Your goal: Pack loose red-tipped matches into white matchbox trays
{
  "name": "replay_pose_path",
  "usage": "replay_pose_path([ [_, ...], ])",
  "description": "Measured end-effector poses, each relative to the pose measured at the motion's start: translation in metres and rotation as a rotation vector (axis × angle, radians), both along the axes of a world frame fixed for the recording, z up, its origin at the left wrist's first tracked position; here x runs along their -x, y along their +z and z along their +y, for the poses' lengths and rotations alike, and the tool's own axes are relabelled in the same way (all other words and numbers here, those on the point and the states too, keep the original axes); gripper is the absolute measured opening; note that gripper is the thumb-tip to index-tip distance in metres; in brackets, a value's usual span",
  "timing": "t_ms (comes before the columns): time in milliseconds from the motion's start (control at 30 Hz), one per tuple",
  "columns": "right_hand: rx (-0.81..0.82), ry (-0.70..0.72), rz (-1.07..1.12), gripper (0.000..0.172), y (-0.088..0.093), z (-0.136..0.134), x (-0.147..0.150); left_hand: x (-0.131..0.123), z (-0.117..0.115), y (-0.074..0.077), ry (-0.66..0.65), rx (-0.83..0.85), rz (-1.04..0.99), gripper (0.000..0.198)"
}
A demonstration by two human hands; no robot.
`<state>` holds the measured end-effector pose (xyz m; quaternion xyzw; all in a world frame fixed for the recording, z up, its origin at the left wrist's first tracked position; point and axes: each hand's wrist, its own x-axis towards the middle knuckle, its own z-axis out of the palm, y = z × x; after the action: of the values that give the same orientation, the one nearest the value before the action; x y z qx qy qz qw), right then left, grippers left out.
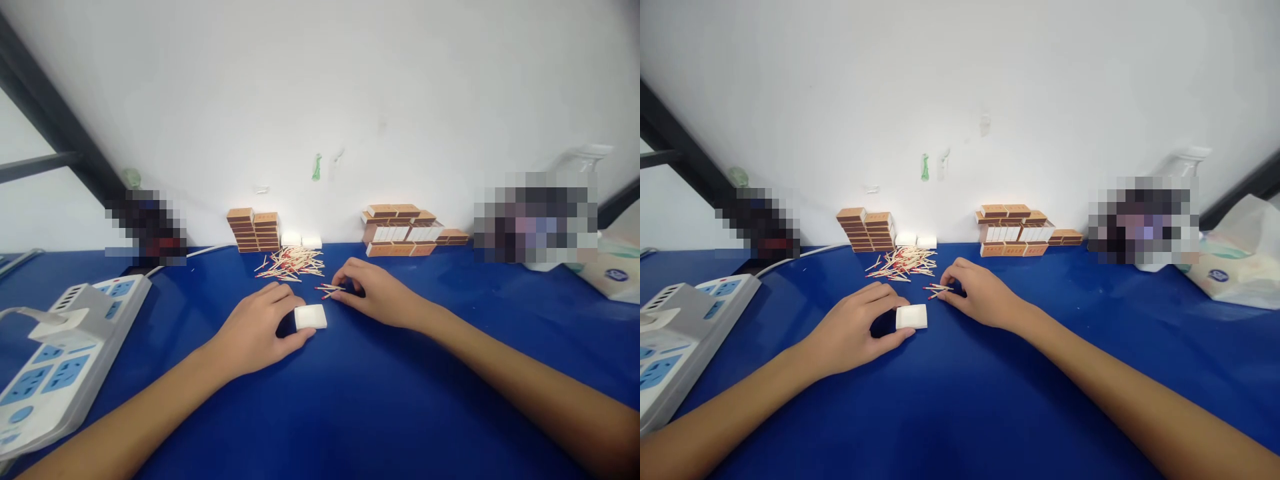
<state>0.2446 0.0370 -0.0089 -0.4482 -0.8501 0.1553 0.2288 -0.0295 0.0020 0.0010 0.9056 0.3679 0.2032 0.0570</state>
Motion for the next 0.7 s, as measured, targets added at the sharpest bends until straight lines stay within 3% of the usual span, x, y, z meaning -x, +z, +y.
replay_pose_path([
  [400, -0.062, -0.072, -0.240, 0.013, -0.004, -0.007, 0.012, -0.001, 0.000, -0.002, 0.006, -0.010, 0.005, 0.024],
  [700, -0.038, -0.027, -0.229, 0.013, -0.005, -0.009, 0.008, -0.002, 0.000, -0.003, 0.005, -0.007, 0.004, 0.025],
])
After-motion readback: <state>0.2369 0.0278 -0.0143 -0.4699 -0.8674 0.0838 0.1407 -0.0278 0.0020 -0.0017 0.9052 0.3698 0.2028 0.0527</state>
